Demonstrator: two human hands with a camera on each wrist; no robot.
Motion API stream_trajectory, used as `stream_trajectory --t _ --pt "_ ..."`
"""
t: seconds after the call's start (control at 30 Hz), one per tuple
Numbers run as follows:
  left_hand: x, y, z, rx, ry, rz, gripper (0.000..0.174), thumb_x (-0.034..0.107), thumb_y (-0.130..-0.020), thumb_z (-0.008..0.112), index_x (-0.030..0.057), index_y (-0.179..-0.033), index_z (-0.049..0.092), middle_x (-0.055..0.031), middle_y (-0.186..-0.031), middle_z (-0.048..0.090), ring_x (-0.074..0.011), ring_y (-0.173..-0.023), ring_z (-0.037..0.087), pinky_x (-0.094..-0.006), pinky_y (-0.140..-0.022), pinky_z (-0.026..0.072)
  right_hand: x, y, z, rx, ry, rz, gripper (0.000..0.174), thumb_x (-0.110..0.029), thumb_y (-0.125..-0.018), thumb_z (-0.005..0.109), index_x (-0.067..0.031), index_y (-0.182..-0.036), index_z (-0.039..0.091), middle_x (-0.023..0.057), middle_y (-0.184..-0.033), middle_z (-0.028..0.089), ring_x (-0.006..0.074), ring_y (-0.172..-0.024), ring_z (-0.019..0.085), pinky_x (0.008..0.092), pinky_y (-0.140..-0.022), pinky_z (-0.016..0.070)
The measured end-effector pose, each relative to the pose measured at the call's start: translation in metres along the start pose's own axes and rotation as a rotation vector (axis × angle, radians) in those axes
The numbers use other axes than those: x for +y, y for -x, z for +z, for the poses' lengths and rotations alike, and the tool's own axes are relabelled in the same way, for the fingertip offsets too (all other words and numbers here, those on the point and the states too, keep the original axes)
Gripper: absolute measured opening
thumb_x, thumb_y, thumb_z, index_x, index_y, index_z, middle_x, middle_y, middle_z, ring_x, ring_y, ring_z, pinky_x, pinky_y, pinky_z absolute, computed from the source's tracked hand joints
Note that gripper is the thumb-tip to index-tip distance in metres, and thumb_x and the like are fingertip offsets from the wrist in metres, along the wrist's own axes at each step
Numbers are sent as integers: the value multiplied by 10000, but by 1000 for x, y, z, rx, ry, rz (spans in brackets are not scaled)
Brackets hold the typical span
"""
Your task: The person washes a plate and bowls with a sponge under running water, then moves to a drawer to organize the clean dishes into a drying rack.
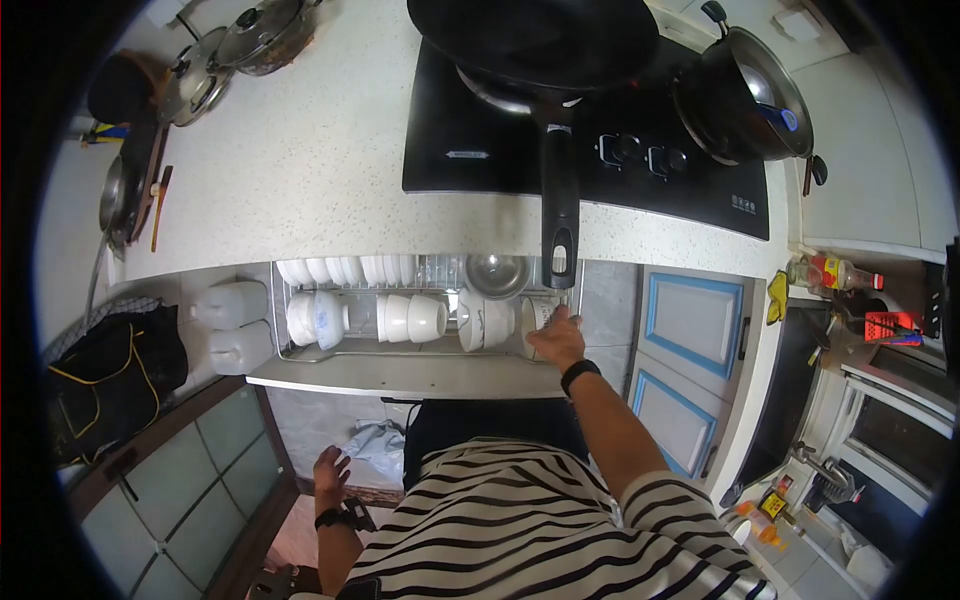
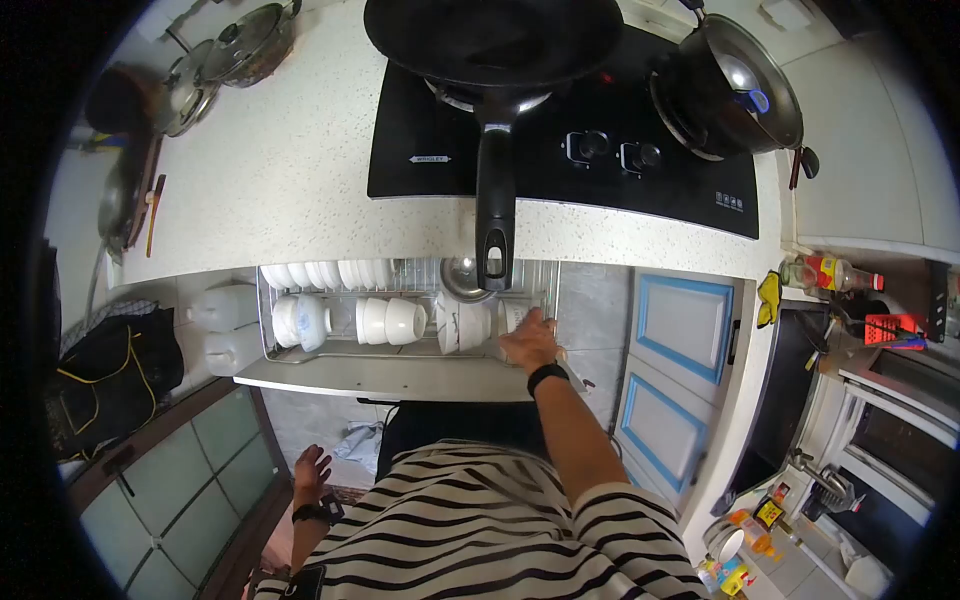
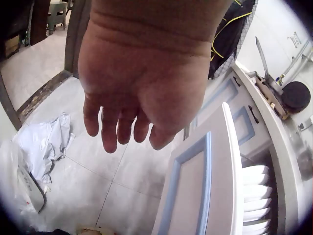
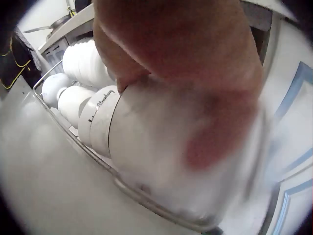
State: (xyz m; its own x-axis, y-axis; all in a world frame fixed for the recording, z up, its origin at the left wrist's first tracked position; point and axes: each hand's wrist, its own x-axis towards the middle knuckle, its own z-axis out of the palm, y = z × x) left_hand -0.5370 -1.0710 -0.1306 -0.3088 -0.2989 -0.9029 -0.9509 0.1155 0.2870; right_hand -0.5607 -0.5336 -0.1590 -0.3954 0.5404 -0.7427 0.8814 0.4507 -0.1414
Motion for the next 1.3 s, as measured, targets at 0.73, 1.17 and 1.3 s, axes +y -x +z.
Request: stream_trajectory --t 0.73,1.17,1.3 --pt "111 37 54 -33 -410 426 405 355 -885 589 99 -1193 531 -12 -1113 594 -190 -961 590 -382 -804 411 30 -33 30 -27 -280 -395 828 -484 -750 638 63 -1307 363 244 -1207 529 375 -1143 502 404 -970 408" --pt "213 -21 194 -623 -1690 961 518 420 -887 513 149 -1321 427 -56 -1285 512 -276 -1115 519 -501 -943 318 469 163 -128 1206 -1425 250 223 -252 -920 572 -31 -933 596 21 -885 602 111 -810 546 267 -726 459" --pt "189 51 271 -385 -931 502 544 433 -880 517 152 -1332 407 -54 -1299 496 -280 -1129 510 -507 -957 296 627 264 -62 1835 -1272 780 312 -261 -879 625 -3 -1033 540 71 -953 552 152 -804 513 289 -764 443"
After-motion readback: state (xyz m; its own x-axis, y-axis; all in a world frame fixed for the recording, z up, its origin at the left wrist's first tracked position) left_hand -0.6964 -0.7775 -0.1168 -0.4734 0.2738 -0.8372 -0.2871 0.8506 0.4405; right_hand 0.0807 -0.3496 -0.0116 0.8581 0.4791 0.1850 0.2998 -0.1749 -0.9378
